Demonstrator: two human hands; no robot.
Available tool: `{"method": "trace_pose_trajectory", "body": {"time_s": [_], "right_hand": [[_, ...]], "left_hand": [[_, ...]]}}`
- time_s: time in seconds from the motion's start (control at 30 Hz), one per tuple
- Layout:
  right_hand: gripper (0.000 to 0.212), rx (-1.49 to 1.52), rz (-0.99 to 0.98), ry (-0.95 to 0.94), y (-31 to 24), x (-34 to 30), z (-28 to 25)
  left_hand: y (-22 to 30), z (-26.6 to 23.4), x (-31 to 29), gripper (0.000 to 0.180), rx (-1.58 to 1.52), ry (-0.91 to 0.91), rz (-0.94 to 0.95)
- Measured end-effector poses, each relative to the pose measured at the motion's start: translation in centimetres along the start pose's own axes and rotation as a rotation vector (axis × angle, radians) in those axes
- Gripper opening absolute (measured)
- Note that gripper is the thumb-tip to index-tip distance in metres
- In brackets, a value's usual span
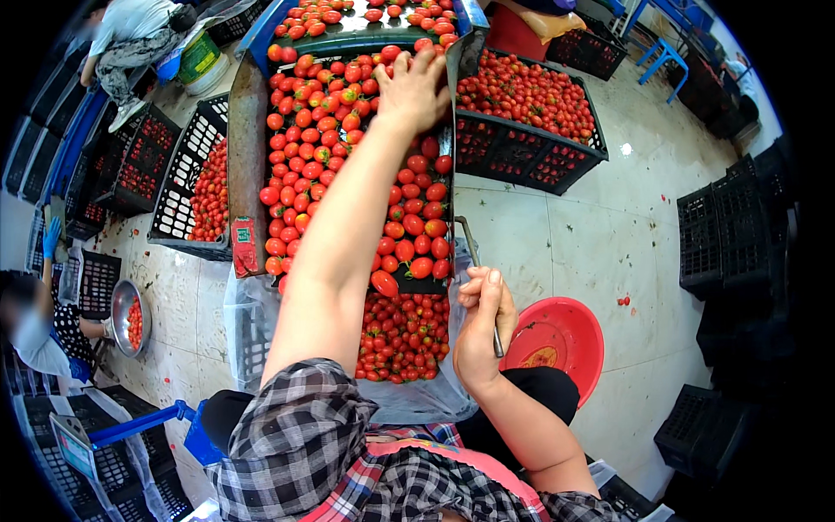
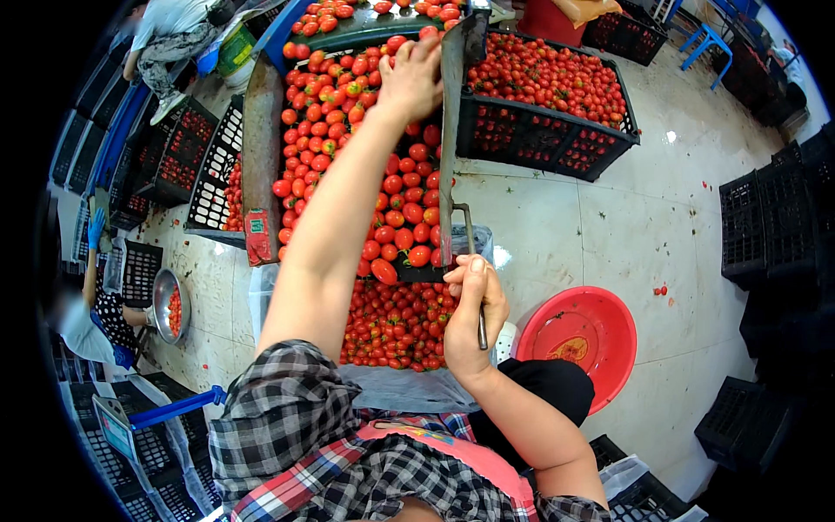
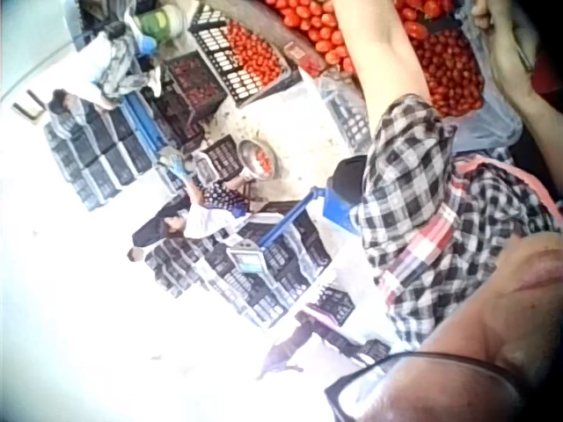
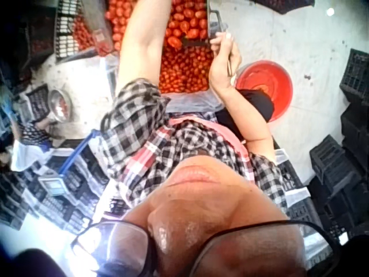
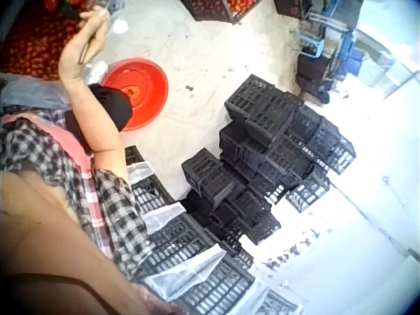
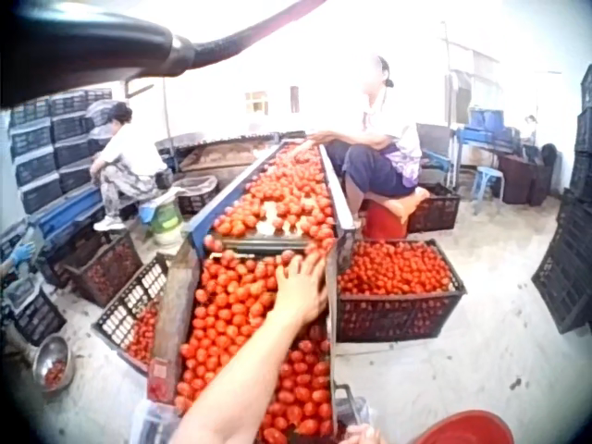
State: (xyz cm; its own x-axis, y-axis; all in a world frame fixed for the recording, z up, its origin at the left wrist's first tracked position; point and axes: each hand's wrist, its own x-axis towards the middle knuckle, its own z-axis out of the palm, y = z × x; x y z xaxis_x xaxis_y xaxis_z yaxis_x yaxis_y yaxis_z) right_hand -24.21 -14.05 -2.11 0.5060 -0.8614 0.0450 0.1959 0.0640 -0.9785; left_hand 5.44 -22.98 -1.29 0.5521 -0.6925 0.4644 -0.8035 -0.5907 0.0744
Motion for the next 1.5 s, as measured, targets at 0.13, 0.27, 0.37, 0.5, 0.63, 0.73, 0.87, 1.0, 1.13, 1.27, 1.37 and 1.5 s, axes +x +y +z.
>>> {"method": "trace_pose_trajectory", "body": {"time_s": [0.13,0.27,0.37,0.5,0.63,0.73,0.87,1.0,1.13,1.27,1.37,1.5], "right_hand": [[0.037,-0.034,0.028,-0.014,-0.2,-0.1,-0.4],[0.038,-0.016,-0.017,0.003,0.1,0.1,-0.6],[0.039,-0.02,0.008,0.02,-0.1,0.0,-0.4],[0.039,-0.002,0.002,-0.003,-0.2,-0.1,-0.2],[0.038,-0.009,-0.018,0.016,0.1,0.3,-0.5],[0.037,-0.004,0.004,0.021,-0.2,0.2,-0.2],[0.037,-0.002,-0.011,0.002,-0.3,0.0,0.2],[0.037,-0.006,0.0,0.006,-0.1,0.0,0.0],[0.039,0.009,-0.015,0.02,-0.1,0.3,-0.4],[0.039,0.038,-0.033,-0.005,-0.1,0.2,-0.2],[0.038,0.035,-0.029,0.001,0.1,0.2,-0.1],[0.036,-0.011,-0.003,0.009,-0.2,0.0,0.0]], "left_hand": [[0.2,-0.3,-4.3,0.059,-0.155,-0.056,-0.001],[-1.0,-2.3,-8.7,0.066,0.095,-0.124,0.071],[-2.9,-5.0,-12.3,0.071,0.048,-0.231,-0.02],[-3.5,-7.4,-16.7,0.068,0.077,-0.371,-0.028],[-3.6,-11.8,-17.4,0.067,-0.207,-0.661,0.004],[-6.8,-13.7,-15.4,0.041,-0.74,-0.789,-0.218],[-11.5,-6.6,-17.3,0.049,0.041,0.095,-0.134],[-7.4,-8.3,-19.3,0.061,-0.174,-0.183,-0.242],[-5.0,-11.2,-20.4,0.057,-0.351,-0.451,-0.183],[-3.2,-11.0,-16.8,0.033,-0.139,0.028,-0.13],[-2.2,-7.0,-12.8,0.029,-0.097,0.108,-0.014],[-2.2,-5.1,-11.3,0.028,-0.112,0.068,-0.004]]}}
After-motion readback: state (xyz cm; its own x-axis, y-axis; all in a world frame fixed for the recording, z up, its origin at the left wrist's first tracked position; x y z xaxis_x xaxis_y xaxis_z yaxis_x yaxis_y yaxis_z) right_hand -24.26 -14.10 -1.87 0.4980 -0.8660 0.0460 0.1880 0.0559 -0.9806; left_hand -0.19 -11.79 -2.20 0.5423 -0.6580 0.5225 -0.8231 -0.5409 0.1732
